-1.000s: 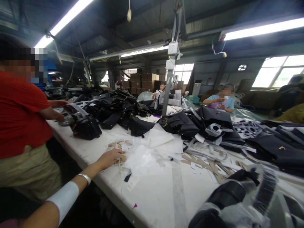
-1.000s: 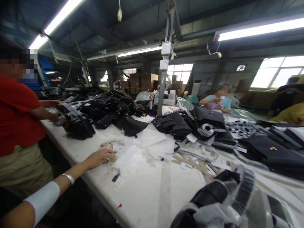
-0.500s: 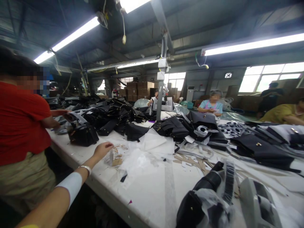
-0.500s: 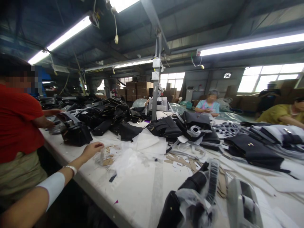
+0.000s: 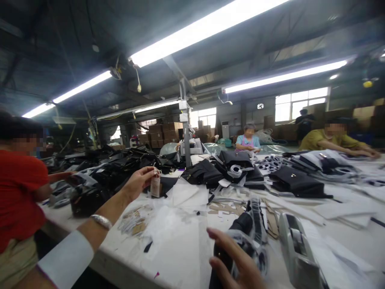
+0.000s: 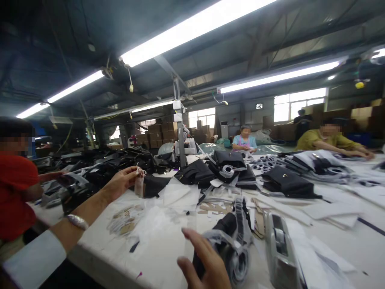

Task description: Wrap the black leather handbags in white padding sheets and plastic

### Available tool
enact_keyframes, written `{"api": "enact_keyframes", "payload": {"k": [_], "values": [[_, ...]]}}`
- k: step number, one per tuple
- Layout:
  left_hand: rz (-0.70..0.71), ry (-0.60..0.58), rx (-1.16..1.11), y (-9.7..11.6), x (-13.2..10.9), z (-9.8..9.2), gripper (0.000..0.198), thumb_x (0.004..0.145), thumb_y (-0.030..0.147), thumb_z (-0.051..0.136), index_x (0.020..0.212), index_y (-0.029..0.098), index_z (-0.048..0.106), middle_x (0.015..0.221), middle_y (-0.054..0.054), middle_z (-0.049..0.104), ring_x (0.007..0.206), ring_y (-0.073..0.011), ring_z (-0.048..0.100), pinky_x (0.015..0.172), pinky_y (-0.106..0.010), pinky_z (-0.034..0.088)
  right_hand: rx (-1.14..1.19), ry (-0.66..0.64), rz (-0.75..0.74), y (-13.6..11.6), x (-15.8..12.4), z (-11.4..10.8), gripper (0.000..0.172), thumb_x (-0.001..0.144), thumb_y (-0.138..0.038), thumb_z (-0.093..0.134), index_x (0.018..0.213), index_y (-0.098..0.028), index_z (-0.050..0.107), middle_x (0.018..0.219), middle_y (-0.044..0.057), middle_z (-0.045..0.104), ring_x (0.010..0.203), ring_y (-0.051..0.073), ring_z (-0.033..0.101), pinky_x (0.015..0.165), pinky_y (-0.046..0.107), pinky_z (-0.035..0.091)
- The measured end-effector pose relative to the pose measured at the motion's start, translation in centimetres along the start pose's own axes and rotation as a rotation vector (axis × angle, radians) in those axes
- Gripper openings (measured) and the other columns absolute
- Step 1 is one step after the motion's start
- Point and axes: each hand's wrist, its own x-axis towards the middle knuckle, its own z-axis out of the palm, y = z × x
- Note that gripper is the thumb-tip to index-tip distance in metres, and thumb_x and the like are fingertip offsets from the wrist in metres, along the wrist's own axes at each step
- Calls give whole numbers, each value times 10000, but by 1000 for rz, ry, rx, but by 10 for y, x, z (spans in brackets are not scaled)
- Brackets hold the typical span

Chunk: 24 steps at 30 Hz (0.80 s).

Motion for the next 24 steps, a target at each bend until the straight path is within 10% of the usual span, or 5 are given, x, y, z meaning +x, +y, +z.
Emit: {"api": "enact_keyframes", "payload": {"k": [5, 11, 18, 24], "values": [[6, -203, -133, 23, -48, 90, 294, 717, 392, 814, 851, 165, 683, 896, -36, 699, 861, -150, 642, 852, -259, 520, 349, -34, 138, -15, 57, 16, 694, 862, -504, 627, 1471, -263, 399, 1529, 85, 401, 1400, 288, 380, 1155, 479, 308], [-54, -412, -204, 27, -99, 164, 253, 746, 354, 803, 867, 172, 675, 858, -33, 704, 825, -151, 647, 828, -266, 523, 776, 103, 308, -14, 38, 3, 621, 801, -510, 721, 1320, -205, 566, 1216, 133, 680, 1132, 286, 635, 981, 425, 489], [-110, -460, -276, 11, -114, 192, 313, 758, 343, 794, 1006, 211, 655, 808, -2, 679, 793, -141, 659, 809, -254, 537, 627, 257, 394, -13, -3, -31, 407, 791, -489, 736, 1012, -148, 745, 906, 84, 763, 788, 229, 706, 670, 294, 568], [-317, -450, -553, 6, -130, 199, 490, 679, 216, 833, 1142, 191, 676, 756, 12, 627, 686, -116, 641, 759, -245, 583, 490, 353, 319, 0, -30, -29, 360, 817, -456, 719, 1052, -185, 747, 1066, 102, 749, 984, 264, 707, 876, 342, 569]]}}
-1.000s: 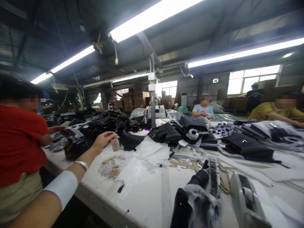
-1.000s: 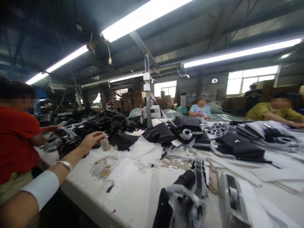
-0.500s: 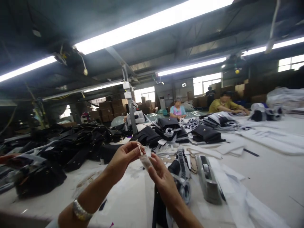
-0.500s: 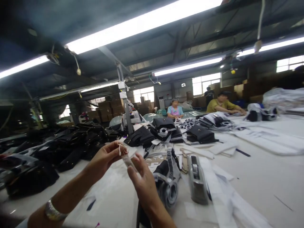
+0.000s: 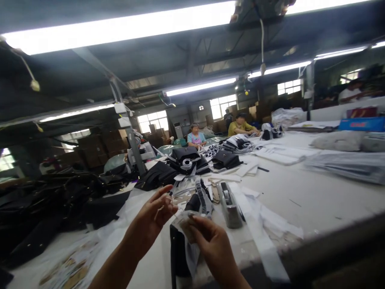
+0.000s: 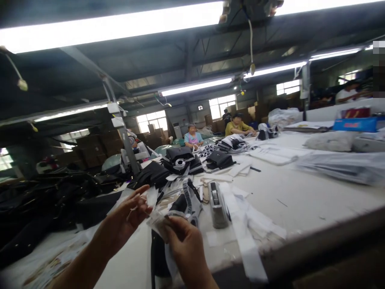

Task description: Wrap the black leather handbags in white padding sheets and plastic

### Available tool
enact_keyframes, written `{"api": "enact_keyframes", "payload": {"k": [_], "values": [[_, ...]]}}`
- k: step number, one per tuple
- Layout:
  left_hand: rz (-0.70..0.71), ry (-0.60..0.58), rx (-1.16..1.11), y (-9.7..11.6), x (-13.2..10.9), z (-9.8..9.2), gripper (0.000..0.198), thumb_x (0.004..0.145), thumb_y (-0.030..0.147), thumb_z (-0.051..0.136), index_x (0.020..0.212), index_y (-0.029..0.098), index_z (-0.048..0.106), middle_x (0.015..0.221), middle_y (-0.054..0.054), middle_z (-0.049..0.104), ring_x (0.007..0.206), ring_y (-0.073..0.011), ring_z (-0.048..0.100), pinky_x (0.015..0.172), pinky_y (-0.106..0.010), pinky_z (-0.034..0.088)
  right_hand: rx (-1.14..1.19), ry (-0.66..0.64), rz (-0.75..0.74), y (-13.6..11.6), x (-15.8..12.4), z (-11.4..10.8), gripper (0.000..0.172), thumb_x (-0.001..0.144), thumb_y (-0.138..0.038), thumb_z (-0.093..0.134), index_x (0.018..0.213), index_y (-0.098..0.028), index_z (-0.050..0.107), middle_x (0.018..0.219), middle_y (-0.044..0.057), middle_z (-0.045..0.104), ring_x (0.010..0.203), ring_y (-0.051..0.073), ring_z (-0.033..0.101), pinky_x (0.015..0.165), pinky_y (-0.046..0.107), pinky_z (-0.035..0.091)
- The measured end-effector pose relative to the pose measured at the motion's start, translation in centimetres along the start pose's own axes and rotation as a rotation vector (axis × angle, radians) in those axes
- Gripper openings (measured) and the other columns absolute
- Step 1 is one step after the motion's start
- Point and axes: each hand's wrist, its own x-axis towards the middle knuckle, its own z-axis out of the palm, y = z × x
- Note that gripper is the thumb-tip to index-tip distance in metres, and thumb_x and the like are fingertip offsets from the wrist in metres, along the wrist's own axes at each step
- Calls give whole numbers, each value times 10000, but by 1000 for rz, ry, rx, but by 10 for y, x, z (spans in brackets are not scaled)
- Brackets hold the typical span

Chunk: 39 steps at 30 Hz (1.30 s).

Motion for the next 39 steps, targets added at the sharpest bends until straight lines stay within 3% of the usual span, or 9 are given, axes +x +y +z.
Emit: {"api": "enact_keyframes", "payload": {"k": [3, 6, 11, 14, 17, 22, 28, 33, 39], "values": [[-10, 58, -26, -4, -1, 1, 482, 684, 186, 833, 1143, 237, 693, 1028, -35, 684, 652, -66, 599, 630, -162, 566, -80, 70, -65, 10, -8, 1, 306, 809, -438, 730, 1009, -210, 765, 1026, 94, 761, 962, 254, 716, 891, 332, 565], [13, 19, -9, -5, -3, 0, 488, 696, 212, 825, 1160, 280, 691, 1352, -59, 579, 616, -30, 545, 449, -91, 462, -76, 67, -80, 14, -14, 5, 274, 816, -438, 722, 967, -217, 777, 955, 82, 772, 908, 248, 725, 849, 314, 574], [23, -35, 19, -1, -17, 5, 475, 713, 201, 803, 1166, 288, 692, 1480, -58, 468, 574, -3, 468, 363, -46, 354, 108, -48, 38, 19, -19, 14, 332, 812, -475, 718, 981, -193, 763, 1007, 91, 762, 987, 270, 704, 908, 351, 543], [3, -45, 15, 1, -25, 6, 453, 726, 169, 787, 1156, 283, 698, 1460, -75, 488, 522, 17, 393, 359, -41, 327, 172, -115, 90, 22, -21, 17, 319, 808, -451, 729, 993, -193, 759, 1006, 89, 764, 965, 271, 712, 892, 359, 551], [-18, -48, 41, 0, -29, 0, 485, 721, 176, 803, 1179, 282, 686, 1383, -101, 557, 510, 23, 382, 373, -47, 304, 43, -100, 30, 21, -24, 16, 231, 835, -389, 711, 963, -204, 763, 973, 71, 766, 941, 251, 714, 871, 328, 558], [50, -28, 145, -3, -29, -25, 520, 672, 231, 856, 1164, 285, 697, 1213, -116, 666, 508, -1, 424, 490, -130, 419, -340, 140, -367, 10, -25, 2, 118, 884, -244, 644, 943, -226, 744, 922, 62, 742, 878, 200, 709, 798, 260, 570], [134, -29, 278, -6, -29, -45, 474, 673, 322, 864, 1122, 282, 719, 867, -64, 707, 484, -44, 437, 463, -179, 369, -558, 223, -734, -3, -26, -9, 224, 853, -77, 630, 996, -236, 699, 897, 40, 728, 834, 169, 707, 775, 238, 578], [88, 50, 194, -7, -32, -43, 477, 693, 273, 856, 1143, 285, 699, 843, -28, 673, 487, -20, 435, 461, -139, 373, -586, 233, -716, -1, -26, -10, 214, 863, -86, 614, 994, -240, 684, 896, 40, 723, 835, 171, 710, 768, 235, 579], [75, 23, 82, -9, -35, -39, 495, 641, 243, 883, 1105, 264, 711, 783, -8, 643, 413, 24, 339, 388, -100, 322, -549, 214, -633, 5, -27, -10, 170, 878, -133, 609, 984, -244, 681, 887, 38, 720, 826, 170, 714, 752, 216, 577]]}}
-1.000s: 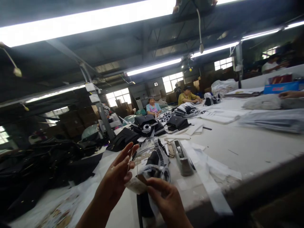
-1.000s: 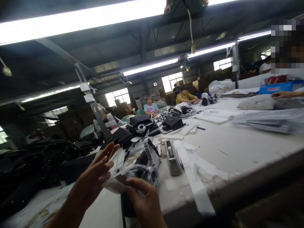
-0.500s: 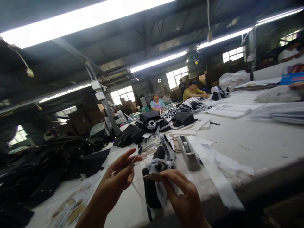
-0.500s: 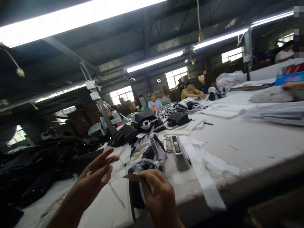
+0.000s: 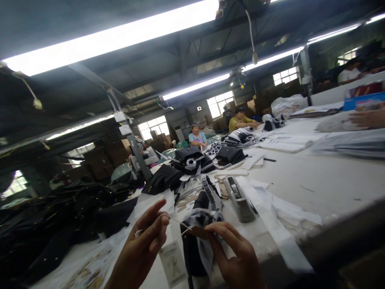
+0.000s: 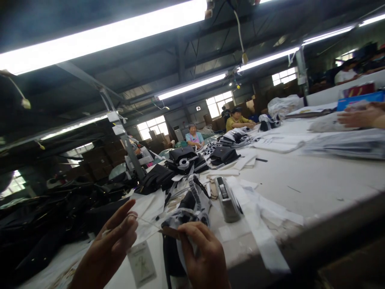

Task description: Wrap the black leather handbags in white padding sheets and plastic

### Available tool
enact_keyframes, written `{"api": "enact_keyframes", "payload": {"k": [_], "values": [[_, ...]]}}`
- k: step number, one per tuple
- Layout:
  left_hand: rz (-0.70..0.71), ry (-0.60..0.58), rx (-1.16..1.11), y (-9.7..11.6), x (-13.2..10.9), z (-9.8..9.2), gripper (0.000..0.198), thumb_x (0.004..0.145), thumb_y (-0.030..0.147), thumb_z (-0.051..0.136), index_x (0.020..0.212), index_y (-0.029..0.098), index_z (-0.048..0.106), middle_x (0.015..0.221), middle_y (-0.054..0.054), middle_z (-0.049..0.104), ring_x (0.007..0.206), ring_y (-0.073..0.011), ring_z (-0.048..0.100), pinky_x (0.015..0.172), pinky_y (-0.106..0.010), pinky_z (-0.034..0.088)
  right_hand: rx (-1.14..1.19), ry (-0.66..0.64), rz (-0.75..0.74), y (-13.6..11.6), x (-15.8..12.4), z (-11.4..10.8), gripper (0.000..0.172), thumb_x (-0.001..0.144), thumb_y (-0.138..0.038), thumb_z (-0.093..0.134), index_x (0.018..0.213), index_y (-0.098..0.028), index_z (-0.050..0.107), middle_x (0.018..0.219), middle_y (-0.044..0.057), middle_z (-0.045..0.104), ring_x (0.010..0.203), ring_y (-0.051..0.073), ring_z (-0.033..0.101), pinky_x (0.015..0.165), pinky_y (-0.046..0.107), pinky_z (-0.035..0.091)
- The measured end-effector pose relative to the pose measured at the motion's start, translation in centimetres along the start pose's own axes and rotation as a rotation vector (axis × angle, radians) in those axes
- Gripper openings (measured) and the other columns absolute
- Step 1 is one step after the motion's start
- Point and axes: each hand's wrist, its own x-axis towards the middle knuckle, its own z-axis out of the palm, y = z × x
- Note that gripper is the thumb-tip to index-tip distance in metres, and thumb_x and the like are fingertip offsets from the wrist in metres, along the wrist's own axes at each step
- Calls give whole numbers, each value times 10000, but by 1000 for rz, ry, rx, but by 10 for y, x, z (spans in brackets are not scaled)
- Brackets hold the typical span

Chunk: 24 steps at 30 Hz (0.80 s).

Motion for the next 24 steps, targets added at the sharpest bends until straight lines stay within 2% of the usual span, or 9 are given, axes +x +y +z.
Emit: {"api": "enact_keyframes", "payload": {"k": [6, 10, 12, 16, 20, 22, 24], "values": [[16, 32, -43, -1, -2, 2, 511, 632, 255, 883, 1111, 272, 709, 710, 20, 591, 405, 27, 311, 377, -87, 307, 88, -24, 110, -2, -2, 1, 87, 880, -189, 632, 929, -238, 683, 865, 28, 718, 821, 161, 708, 755, 183, 559], [11, 47, -72, 2, -6, 17, 495, 583, 253, 912, 1045, 277, 735, 670, 38, 543, 406, 24, 279, 366, -84, 298, 232, -75, 270, -2, -10, 9, 71, 892, -271, 633, 898, -229, 690, 839, 20, 706, 795, 153, 696, 732, 170, 552], [18, 27, -100, 6, -9, 26, 452, 592, 234, 905, 1009, 289, 741, 692, 40, 539, 425, 14, 302, 379, -86, 325, 276, -89, 297, -2, -15, 13, 99, 896, -295, 623, 883, -226, 693, 821, 19, 700, 769, 150, 686, 714, 169, 546], [60, -38, -212, 10, -10, 36, 409, 594, 205, 901, 958, 302, 740, 715, 51, 516, 462, 2, 357, 407, -75, 380, 275, -123, 261, -2, -20, 14, 94, 897, -278, 618, 868, -221, 687, 806, 21, 689, 754, 144, 670, 709, 166, 534], [67, -116, -303, 5, -3, 27, 416, 629, 162, 885, 998, 259, 720, 717, 69, 509, 431, 29, 366, 365, -40, 345, 249, -115, 244, -4, -20, 9, 70, 901, -232, 614, 886, -226, 682, 822, 15, 692, 767, 141, 682, 710, 159, 544], [91, -168, -363, -1, 3, 19, 386, 694, 135, 836, 1037, 246, 698, 706, 79, 529, 407, 33, 375, 353, -30, 331, 196, -77, 153, -5, -20, 6, 87, 891, -169, 612, 919, -224, 674, 832, 20, 693, 777, 145, 689, 718, 168, 552], [129, -276, -471, -6, 8, 11, 358, 764, 99, 764, 1082, 233, 668, 703, 88, 570, 379, 41, 360, 334, -14, 285, 154, -35, 5, -7, -21, 5, 167, 876, -92, 600, 973, -215, 659, 836, 31, 692, 767, 146, 689, 714, 183, 559]]}}
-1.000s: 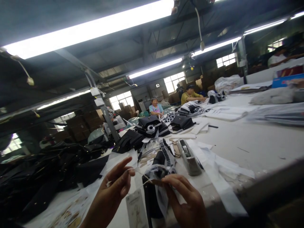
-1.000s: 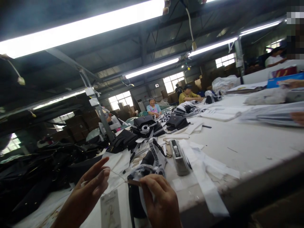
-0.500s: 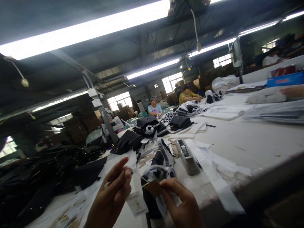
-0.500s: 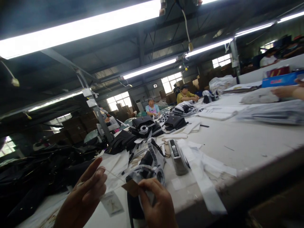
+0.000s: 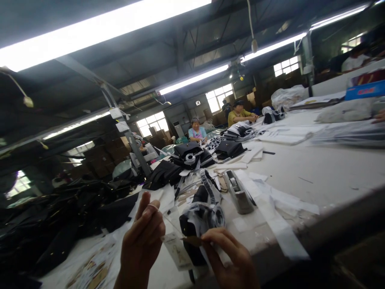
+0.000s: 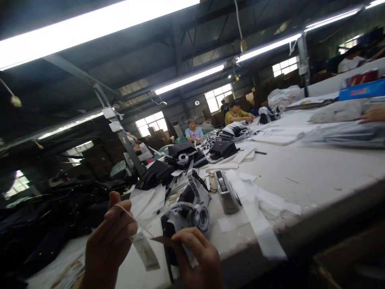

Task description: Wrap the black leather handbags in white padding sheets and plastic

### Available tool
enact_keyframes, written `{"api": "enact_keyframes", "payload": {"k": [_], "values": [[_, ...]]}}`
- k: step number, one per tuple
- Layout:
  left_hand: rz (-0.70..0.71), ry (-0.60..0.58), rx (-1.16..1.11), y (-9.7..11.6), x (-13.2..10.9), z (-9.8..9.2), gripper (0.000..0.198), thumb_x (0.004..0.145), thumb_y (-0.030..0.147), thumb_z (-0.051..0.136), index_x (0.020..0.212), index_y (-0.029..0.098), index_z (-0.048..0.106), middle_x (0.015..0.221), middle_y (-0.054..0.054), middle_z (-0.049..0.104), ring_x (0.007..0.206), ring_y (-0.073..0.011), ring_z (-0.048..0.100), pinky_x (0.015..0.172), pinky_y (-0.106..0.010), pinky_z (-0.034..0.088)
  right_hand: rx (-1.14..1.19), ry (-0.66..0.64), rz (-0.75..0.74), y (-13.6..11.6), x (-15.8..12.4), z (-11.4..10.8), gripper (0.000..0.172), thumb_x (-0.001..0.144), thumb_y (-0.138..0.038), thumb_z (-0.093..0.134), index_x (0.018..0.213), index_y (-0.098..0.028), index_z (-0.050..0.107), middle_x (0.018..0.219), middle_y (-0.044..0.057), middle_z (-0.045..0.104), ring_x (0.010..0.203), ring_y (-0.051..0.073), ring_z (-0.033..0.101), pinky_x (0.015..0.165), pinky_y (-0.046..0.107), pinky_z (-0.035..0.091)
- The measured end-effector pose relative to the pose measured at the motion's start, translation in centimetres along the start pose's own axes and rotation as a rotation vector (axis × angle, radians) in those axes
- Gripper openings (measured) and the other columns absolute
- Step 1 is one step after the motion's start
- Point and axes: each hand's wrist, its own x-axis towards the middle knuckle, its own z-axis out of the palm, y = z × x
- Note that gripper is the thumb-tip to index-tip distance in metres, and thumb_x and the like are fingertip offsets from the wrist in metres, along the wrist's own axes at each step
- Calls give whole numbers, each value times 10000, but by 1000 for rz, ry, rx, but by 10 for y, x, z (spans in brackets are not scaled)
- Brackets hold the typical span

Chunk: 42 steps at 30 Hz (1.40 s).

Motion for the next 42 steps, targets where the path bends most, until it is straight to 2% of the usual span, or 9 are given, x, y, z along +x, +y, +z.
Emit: {"api": "enact_keyframes", "payload": {"k": [5, 10, 15, 19, 25, 28, 35, 39, 42], "values": [[-11, -261, -361, 0, 2, -12, 324, 803, 27, 686, 1046, 236, 638, 756, 113, 674, 362, 57, 353, 293, 17, 139, -58, -42, -273, -12, -6, 5, 272, 825, -30, 639, 1059, -170, 640, 818, 59, 701, 705, 151, 666, 654, 226, 563], [167, -117, -337, -11, 0, -17, 349, 826, 105, 723, 1051, 352, 620, 756, 219, 668, 358, 66, 360, 279, 26, 123, 19, -128, -414, -27, -7, 16, 306, 848, -59, 653, 1143, -126, 606, 771, 58, 713, 666, 144, 659, 638, 243, 557], [224, -30, -221, -21, -1, -25, 230, 895, 208, 675, 1059, 363, 631, 760, 200, 651, 337, 47, 274, 295, 36, 147, 58, -183, -445, -30, -9, 19, 286, 879, -86, 630, 1160, -130, 596, 788, 63, 733, 698, 162, 685, 687, 269, 576], [248, 35, -139, -22, -1, -28, 196, 924, 251, 638, 1092, 352, 631, 773, 158, 645, 328, 18, 199, 298, 33, 182, 88, -181, -269, -26, -16, 20, 366, 844, -71, 664, 1185, -195, 615, 814, 57, 727, 687, 150, 683, 644, 218, 566], [241, 66, -147, -20, -1, -23, 201, 922, 202, 631, 1064, 345, 635, 779, 152, 643, 322, 21, 209, 307, 35, 202, 592, -187, 629, -18, -27, 33, 329, 841, -341, 706, 1157, -254, 671, 830, 21, 709, 744, 157, 693, 695, 223, 565], [196, 15, -236, -19, 0, -18, 272, 891, 145, 665, 1078, 338, 619, 809, 156, 655, 341, 46, 292, 303, 34, 181, 801, -197, 870, -10, -29, 40, 487, 742, -455, 789, 1153, -223, 670, 783, 12, 685, 707, 156, 663, 684, 254, 546], [118, 44, -352, -19, -7, 1, 462, 873, 44, 636, 1257, 285, 547, 816, 108, 642, 436, 55, 470, 336, 22, 264, 823, -295, 915, 13, -35, 47, 524, 742, -485, 783, 1162, -197, 660, 780, 26, 682, 705, 177, 670, 716, 303, 556], [-2, 172, 8, -23, -12, 8, 384, 824, 57, 683, 1188, 170, 637, 797, 27, 617, 484, 14, 480, 434, -47, 403, 401, -217, 711, 17, -33, 31, 422, 860, -483, 650, 1210, -247, 660, 1134, 93, 696, 1041, 258, 668, 938, 350, 528], [-52, 216, 254, -29, -15, 13, 353, 821, 118, 713, 1168, 163, 671, 842, -17, 646, 557, -20, 533, 530, -98, 473, 229, -124, 486, 8, -22, 19, 501, 904, -510, 568, 1351, -287, 560, 1404, 86, 554, 1291, 284, 518, 1096, 390, 412]]}}
